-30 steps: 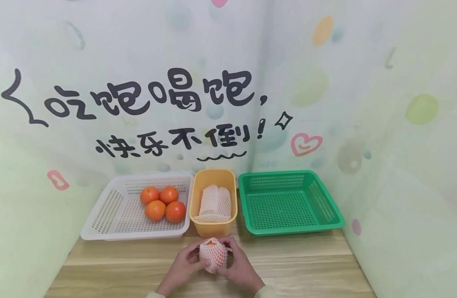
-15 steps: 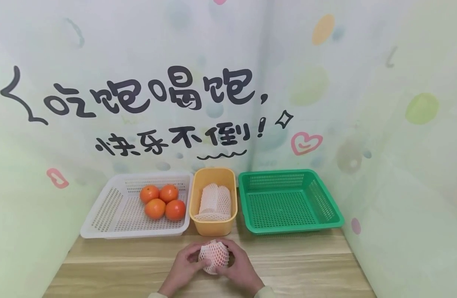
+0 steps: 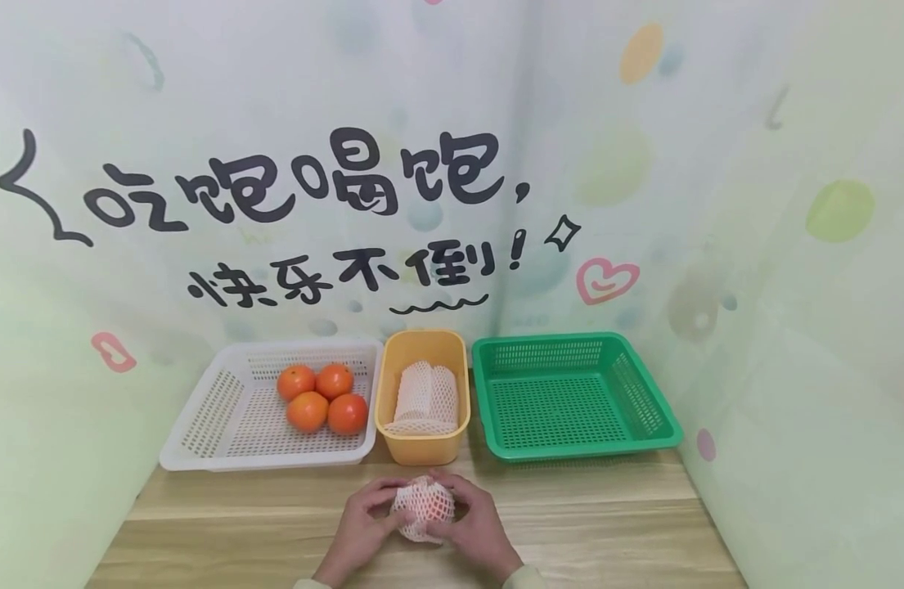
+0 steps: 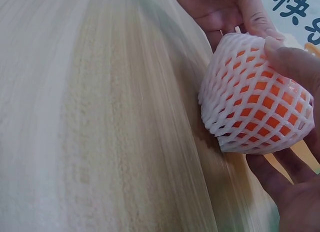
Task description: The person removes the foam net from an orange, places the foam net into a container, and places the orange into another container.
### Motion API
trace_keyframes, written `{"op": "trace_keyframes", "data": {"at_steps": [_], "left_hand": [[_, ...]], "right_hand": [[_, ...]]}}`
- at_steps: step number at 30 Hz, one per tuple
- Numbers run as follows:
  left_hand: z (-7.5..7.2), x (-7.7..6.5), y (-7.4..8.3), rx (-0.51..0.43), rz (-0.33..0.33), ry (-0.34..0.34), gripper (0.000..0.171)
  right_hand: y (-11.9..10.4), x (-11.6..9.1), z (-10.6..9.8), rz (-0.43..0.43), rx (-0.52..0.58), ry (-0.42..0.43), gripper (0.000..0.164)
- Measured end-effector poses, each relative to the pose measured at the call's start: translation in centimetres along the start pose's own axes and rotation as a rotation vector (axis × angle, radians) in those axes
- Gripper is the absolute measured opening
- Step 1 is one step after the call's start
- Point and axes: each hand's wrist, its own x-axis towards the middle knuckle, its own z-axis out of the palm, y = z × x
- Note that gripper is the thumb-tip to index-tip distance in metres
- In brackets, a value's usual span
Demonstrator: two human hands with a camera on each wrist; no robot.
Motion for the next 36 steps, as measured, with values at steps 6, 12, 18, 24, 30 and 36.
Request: {"op": "trace_keyframes", "data": {"at_steps": [6, 12, 18, 24, 30, 36], "left_hand": [[0.2, -0.1, -1.0, 0.038, 0.09, -0.025, 0.033], [0.2, -0.1, -3.1, -0.04, 0.037, -0.181, 0.053], [0.4, 0.0, -3.8, -0.04, -0.014, -0.231, 0.067], [0.5, 0.2, -3.7, -0.02, 0.041, -0.138, 0.053], [0.3, 0.2, -3.5, -0.005, 0.078, -0.116, 0.042], [0.2, 0.2, -2.4, 0.086, 0.085, -0.068, 0.036]], "right_hand": [[0.2, 0.0, -0.6, 0.0, 0.043, -0.032, 0.054], [0.5, 0.2, -1.4, 0.034, 0.077, -0.169, 0.075], [0.5, 0.3, -1.4, 0.002, 0.042, -0.161, 0.062], [0.5, 0.1, -1.1, -0.101, -0.043, -0.076, 0.053], [0.3, 0.0, -1.0, -0.154, -0.11, -0.013, 0.048], [0.2, 0.1, -0.8, -0.179, -0.108, 0.043, 0.038]]}}
